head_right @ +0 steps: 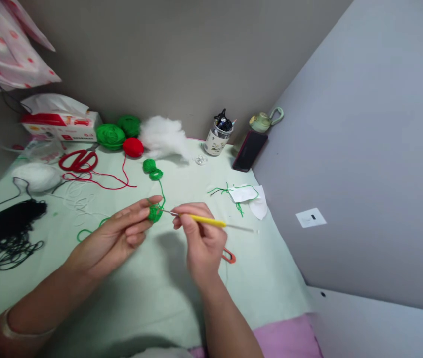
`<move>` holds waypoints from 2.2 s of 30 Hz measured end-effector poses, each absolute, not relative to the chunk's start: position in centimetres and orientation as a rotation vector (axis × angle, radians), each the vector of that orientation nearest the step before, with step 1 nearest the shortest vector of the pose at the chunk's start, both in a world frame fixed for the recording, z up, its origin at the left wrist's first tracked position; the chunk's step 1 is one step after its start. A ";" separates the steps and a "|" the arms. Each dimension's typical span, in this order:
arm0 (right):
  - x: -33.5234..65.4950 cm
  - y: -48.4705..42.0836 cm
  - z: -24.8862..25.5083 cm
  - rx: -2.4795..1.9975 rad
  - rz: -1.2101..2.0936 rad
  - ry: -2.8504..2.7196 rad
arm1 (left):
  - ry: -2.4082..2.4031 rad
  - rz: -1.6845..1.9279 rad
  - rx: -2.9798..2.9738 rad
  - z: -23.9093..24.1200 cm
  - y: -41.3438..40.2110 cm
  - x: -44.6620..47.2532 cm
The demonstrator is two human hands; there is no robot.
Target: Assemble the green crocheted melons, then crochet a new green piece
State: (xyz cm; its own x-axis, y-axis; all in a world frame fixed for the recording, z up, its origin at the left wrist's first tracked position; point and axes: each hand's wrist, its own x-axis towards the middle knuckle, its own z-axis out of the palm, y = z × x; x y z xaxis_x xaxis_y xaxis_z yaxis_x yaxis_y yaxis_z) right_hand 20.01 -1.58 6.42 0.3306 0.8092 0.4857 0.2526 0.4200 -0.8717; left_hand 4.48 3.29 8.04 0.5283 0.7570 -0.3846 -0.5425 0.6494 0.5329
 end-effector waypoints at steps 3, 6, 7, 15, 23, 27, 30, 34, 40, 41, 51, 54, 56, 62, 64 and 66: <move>20.0 -1.2 6.5 -1.027 0.771 -1.083 | 0.634 0.850 0.501 8.2 3.1 4.6; 19.8 -1.1 6.2 -1.017 0.818 -1.092 | 0.648 0.849 0.620 8.0 2.6 4.8; 19.7 -1.1 6.2 -1.027 0.822 -1.071 | 0.653 0.847 0.635 8.0 2.5 4.9; 19.9 -0.9 6.7 -0.925 0.986 -0.922 | 0.669 0.838 0.647 8.0 2.7 4.6; 19.4 -2.2 7.1 -1.079 0.596 -1.204 | 0.741 0.902 0.796 8.1 2.4 4.5; 19.2 -2.2 7.1 -1.074 0.580 -1.224 | 0.745 0.900 0.812 8.0 2.5 4.3; 19.3 -2.2 7.0 -1.040 0.474 -1.319 | 0.751 0.915 0.834 7.9 2.6 4.2; 19.4 -2.5 6.7 -1.067 0.222 -1.572 | 0.811 0.976 0.882 7.8 2.3 4.6; 19.3 -2.9 6.1 -1.191 -0.195 -1.805 | 0.724 0.899 0.701 8.0 1.8 4.9; 19.3 -2.8 6.1 -1.185 -0.153 -1.770 | 0.689 0.824 0.639 8.1 2.0 4.8; 19.4 -1.4 6.6 -1.066 0.589 -1.213 | 0.662 0.844 0.660 8.1 2.5 4.9; 19.1 -1.8 6.2 -1.130 0.399 -1.330 | 0.696 0.881 0.665 7.8 2.2 5.2; 19.0 -2.1 5.8 -1.159 0.266 -1.457 | 0.698 0.905 0.624 7.7 2.1 5.3; 19.6 -1.9 5.9 -1.146 0.238 -1.432 | 0.641 0.761 0.383 7.7 2.8 4.8; 19.9 -1.6 6.3 -1.111 0.465 -1.205 | 0.647 0.802 0.374 7.9 3.0 4.5; 19.9 -1.3 6.5 -1.042 0.666 -1.097 | 0.649 0.844 0.443 8.0 3.0 4.5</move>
